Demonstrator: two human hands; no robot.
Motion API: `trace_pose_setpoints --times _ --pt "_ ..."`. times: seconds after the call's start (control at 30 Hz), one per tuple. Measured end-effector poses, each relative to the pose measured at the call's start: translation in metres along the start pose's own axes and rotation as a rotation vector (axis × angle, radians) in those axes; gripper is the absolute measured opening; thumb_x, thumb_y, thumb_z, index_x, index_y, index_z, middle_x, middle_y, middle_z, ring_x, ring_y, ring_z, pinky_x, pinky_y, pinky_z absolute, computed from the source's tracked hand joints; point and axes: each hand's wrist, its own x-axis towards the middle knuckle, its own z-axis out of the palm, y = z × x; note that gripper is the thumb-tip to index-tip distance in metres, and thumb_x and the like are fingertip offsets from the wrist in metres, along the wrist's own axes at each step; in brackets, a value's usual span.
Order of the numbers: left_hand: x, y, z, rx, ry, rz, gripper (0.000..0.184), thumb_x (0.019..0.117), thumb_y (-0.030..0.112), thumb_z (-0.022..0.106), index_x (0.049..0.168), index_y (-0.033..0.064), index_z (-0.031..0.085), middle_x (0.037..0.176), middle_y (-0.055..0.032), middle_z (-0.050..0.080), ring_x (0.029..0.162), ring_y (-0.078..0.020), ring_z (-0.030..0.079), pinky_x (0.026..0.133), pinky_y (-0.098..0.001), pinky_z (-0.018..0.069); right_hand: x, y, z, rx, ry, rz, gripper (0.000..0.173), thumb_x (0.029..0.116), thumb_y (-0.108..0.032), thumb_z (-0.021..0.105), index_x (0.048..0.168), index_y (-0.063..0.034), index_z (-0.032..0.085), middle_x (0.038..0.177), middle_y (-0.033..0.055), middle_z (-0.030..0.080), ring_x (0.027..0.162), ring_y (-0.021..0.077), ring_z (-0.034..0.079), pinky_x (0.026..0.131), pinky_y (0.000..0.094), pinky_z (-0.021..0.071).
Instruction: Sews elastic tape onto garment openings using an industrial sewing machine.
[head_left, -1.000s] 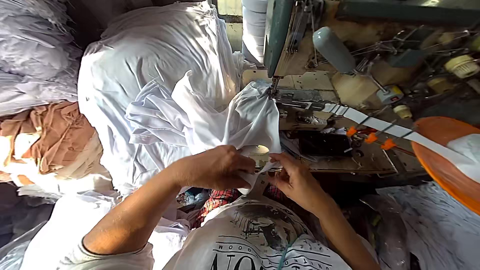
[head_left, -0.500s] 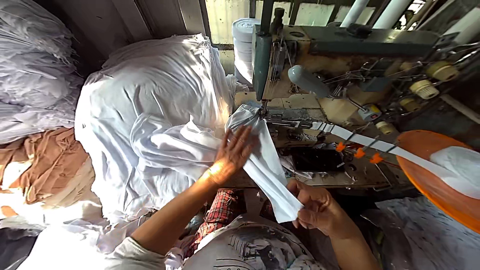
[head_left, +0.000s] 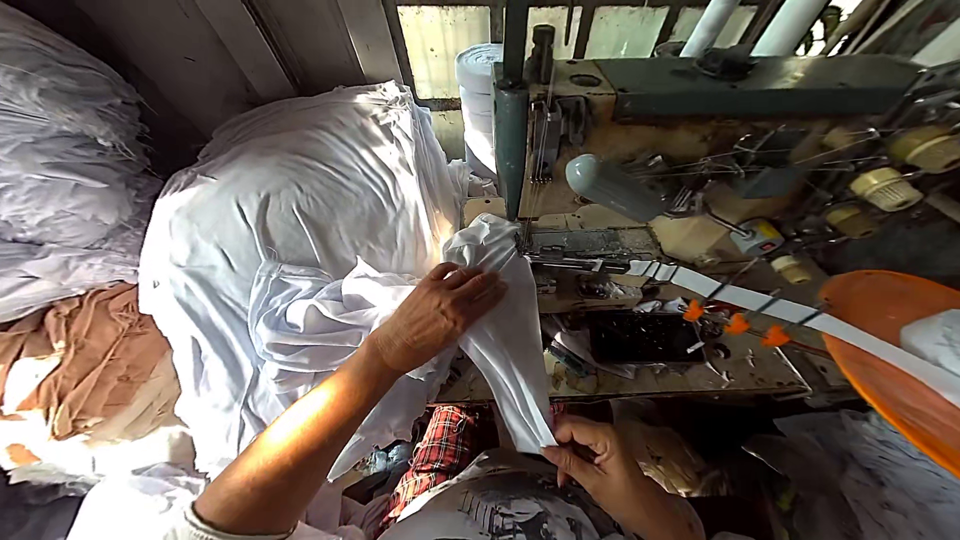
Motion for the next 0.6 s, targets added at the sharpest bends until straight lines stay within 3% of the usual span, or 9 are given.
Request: trace_pose_setpoints --times 0.1,0.23,0.43,0.53,0.6 --pt "0.006 -0.013 0.002 -0.040 0.003 -0.066 0.036 0.0943 -0.001 0.053 0.122 0.0090 0.073 0.131 -0.0136 0.069 0.121 -0.0314 0.066 0.099 -0.0530 0.0499 0.009 0.005 -0.001 0.003 0.032 -0.019 0.016 0.0970 -0.014 0.069 0.092 0.0010 0.070 0.084 0.0024 0.069 0.064 0.0012 0.064 0.060 0.0165 0.0574" --pt "0.022 -0.030 0.000 -0.092 -0.106 -0.126 0.050 0.0837 -0.009 0.063 0.131 0.0076 0.069 0.139 -0.0150 0.064 0.128 -0.0336 0.062 0.103 -0.0561 0.0478 0.030 0.004 -0.001 -0.006 0.091 -0.039 0.015 0.0968 -0.013 0.068 0.092 0.0015 0.070 0.083 0.0016 0.068 0.063 0.0001 0.063 0.059 0.0154 0.0566" --pt "0.054 -0.059 0.004 -0.164 -0.213 -0.190 0.054 0.0858 -0.015 0.061 0.135 0.0056 0.066 0.138 -0.0209 0.063 0.126 -0.0418 0.061 0.101 -0.0589 0.0488 0.061 0.005 -0.005 -0.093 0.161 -0.090 0.017 0.0975 -0.014 0.067 0.093 0.0021 0.068 0.082 0.0018 0.066 0.061 -0.0012 0.060 0.058 0.0136 0.0538" --pt "0.066 -0.076 0.013 -0.158 -0.123 -0.190 0.044 0.0850 -0.015 0.060 0.122 0.0044 0.072 0.125 -0.0204 0.069 0.113 -0.0441 0.065 0.090 -0.0584 0.0521 0.081 0.005 -0.010 -0.139 0.164 -0.087 0.019 0.0984 -0.016 0.065 0.095 0.0023 0.068 0.079 0.0012 0.065 0.060 -0.0003 0.059 0.057 0.0142 0.0529" --pt "0.067 -0.086 0.018 -0.192 0.000 -0.211 0.037 0.0848 -0.016 0.056 0.111 0.0016 0.075 0.118 -0.0204 0.072 0.108 -0.0435 0.067 0.090 -0.0577 0.0527 0.097 0.002 -0.012 -0.159 0.163 -0.089 0.019 0.0987 -0.015 0.065 0.095 0.0028 0.067 0.077 0.0015 0.064 0.060 0.0002 0.059 0.057 0.0146 0.0528"
